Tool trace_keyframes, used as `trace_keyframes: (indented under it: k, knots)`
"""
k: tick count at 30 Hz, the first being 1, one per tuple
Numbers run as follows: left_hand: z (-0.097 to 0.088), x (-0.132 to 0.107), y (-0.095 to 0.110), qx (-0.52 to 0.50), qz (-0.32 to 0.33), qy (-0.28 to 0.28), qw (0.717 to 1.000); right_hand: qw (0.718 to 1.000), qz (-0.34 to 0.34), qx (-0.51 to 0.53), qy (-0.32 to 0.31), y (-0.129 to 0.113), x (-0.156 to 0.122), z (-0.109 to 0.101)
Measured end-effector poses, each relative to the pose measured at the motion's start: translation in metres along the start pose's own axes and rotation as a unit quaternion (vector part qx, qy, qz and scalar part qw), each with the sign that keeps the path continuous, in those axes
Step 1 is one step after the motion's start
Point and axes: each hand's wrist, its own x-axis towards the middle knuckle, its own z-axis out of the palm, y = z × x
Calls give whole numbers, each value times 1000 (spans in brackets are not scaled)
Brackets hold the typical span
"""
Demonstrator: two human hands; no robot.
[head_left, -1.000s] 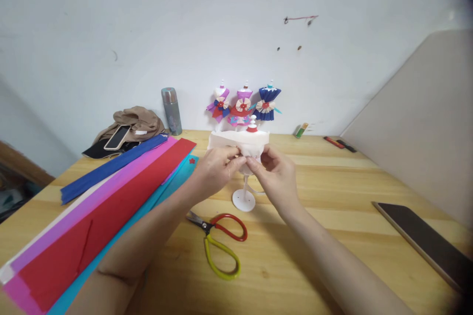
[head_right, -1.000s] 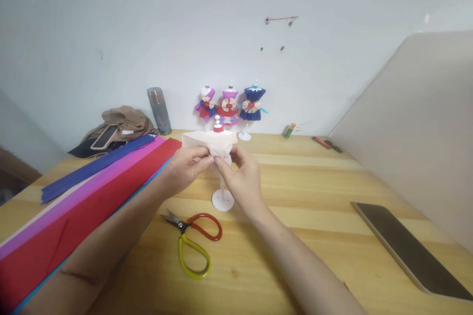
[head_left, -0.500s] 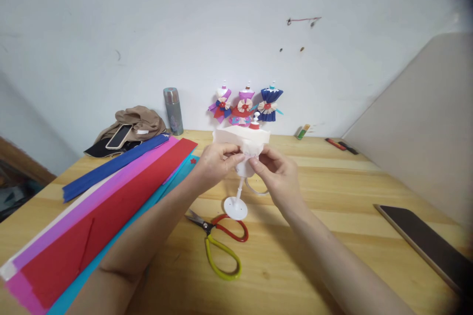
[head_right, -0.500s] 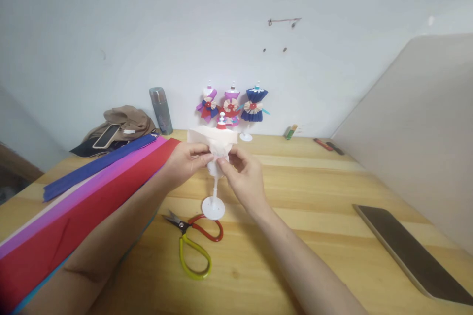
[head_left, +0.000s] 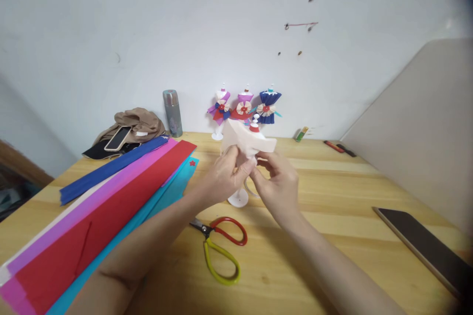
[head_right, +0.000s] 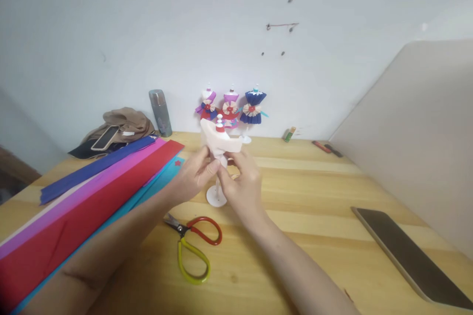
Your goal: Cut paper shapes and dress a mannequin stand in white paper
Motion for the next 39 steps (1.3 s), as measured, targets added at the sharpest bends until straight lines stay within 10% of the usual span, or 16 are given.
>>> trace_keyframes:
  k: [7, 16, 32, 39]
  knots:
    - [-8, 5, -8, -78, 29, 1, 997, 995, -70, 2, -75, -24, 2, -8]
    - [-2, 1, -1, 22, 4, -12, 1000, 992, -76, -37, 93, -13, 9, -14]
    - [-1, 1, 5, 105, -44, -39, 993, 965, -215, -85, 125, -13, 15, -17]
    - [-6, 4, 4, 85, -29, -49, 995, 983, -143, -33, 107, -9, 10, -18]
